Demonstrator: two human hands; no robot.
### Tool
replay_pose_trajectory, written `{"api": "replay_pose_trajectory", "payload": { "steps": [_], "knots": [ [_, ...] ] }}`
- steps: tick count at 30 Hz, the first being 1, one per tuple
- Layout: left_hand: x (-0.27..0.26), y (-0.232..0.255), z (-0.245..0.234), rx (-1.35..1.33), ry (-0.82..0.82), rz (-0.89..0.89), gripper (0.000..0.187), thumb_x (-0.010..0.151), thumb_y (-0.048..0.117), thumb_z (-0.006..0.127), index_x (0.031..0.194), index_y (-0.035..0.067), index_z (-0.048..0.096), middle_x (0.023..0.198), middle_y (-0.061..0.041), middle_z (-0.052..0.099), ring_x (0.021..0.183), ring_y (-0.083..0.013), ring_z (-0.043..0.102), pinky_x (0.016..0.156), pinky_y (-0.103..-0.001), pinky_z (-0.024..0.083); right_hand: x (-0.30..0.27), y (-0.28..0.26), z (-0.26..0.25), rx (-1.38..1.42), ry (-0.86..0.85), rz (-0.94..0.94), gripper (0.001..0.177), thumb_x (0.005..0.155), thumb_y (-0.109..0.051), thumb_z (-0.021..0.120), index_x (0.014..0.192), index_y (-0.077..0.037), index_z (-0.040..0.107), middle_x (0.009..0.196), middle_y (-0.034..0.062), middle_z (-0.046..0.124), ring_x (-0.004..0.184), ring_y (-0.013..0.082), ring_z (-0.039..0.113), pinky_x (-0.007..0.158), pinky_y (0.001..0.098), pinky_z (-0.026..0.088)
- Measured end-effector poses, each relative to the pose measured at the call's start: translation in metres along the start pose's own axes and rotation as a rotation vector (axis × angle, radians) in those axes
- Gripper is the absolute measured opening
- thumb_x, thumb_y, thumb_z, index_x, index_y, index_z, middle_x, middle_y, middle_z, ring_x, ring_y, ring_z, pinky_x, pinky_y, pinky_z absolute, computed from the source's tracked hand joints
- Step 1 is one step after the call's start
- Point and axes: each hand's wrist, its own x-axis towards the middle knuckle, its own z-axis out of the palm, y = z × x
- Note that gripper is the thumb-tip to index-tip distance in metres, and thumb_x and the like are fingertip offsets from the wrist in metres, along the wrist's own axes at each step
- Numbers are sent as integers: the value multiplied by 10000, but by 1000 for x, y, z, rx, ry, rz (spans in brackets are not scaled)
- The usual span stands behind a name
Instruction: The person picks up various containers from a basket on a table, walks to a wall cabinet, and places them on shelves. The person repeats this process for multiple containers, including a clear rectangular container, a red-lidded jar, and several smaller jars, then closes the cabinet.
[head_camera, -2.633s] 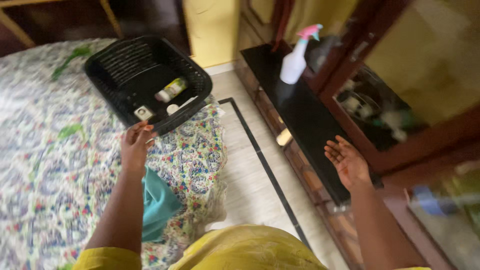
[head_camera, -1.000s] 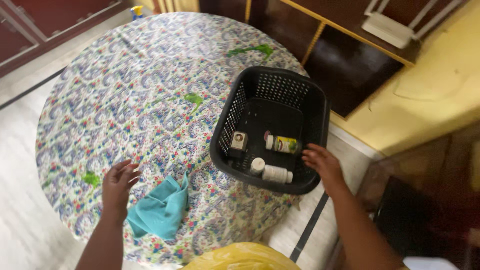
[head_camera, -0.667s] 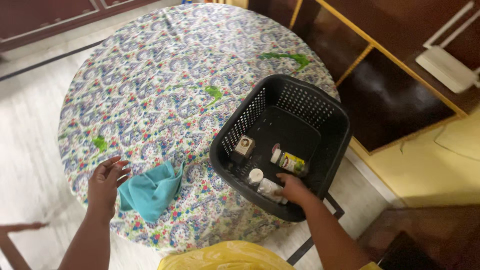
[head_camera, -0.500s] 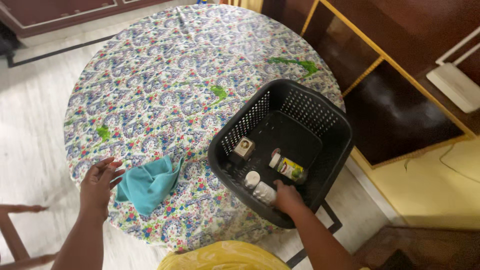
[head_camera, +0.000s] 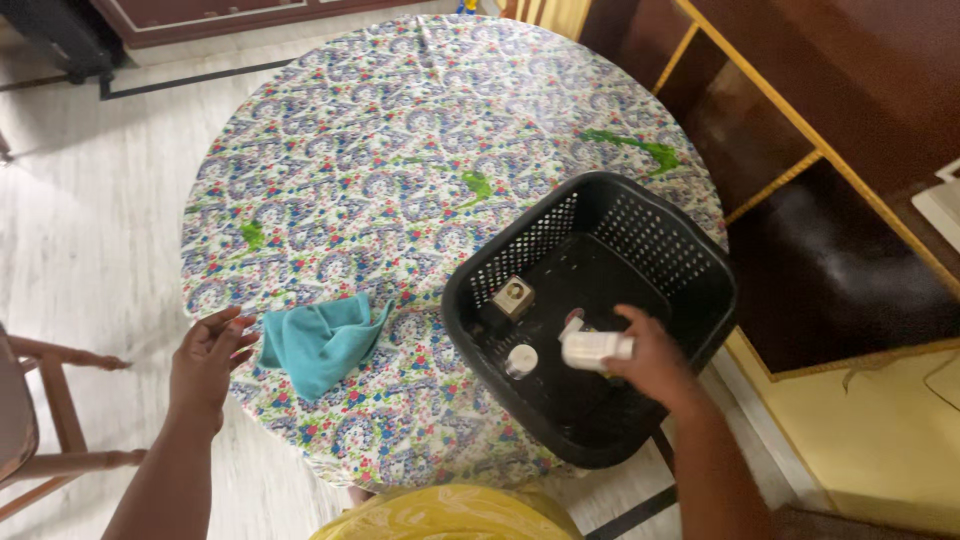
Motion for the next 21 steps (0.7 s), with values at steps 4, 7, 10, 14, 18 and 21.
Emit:
{"api": "replay_pose_trajectory", "payload": {
  "steps": [4,7,10,14,18,21],
  "knots": [
    [-8,11,-16,28,2,-7,366,1037,214,598,1360,41,587,1237,-78,704,1087,-172,677,928,-328,546,-6,-37,-36,116,130,-122,918,700,-171,876,1519,-171,462,1218,151,682,1085,280,700,920,406,560],
    [-11,16,-39,6,8,7,373,1042,221,568,1376,54,579,1241,-70,704,1094,-162,678,933,-321,552,-9,-74,-37,158,210,-157,920,740,-156,869,1546,-170,424,1247,142,629,1106,272,669,876,397,579],
    [-11,18,-69,-11,34,0,376,1047,218,560,1383,51,575,1249,-77,708,1087,-182,677,928,-334,536,-8,-116,-23,302,213,-220,915,775,-98,842,1568,-159,391,1253,127,590,1111,261,649,871,396,586],
    [-1,12,-125,-55,46,-16,385,1039,228,569,1382,53,571,1262,-85,699,1099,-189,673,943,-347,533,-1,-192,25,592,108,-385,905,810,-24,797,1594,-146,362,1259,101,603,1141,213,663,943,364,587],
    [7,6,-209,-127,55,-14,400,1030,240,564,1385,57,570,1276,-96,690,1102,-198,676,942,-356,537,-8,-294,93,573,70,-558,926,825,-52,815,1597,-153,314,1310,117,611,1149,211,673,918,365,586],
    [14,1,-281,-171,64,-30,407,1026,256,562,1380,56,576,1279,-98,693,1093,-207,679,933,-360,539,-19,-381,146,526,65,-575,961,808,-85,833,1595,-164,287,1319,120,623,1148,215,689,914,366,590]
  ]
}}
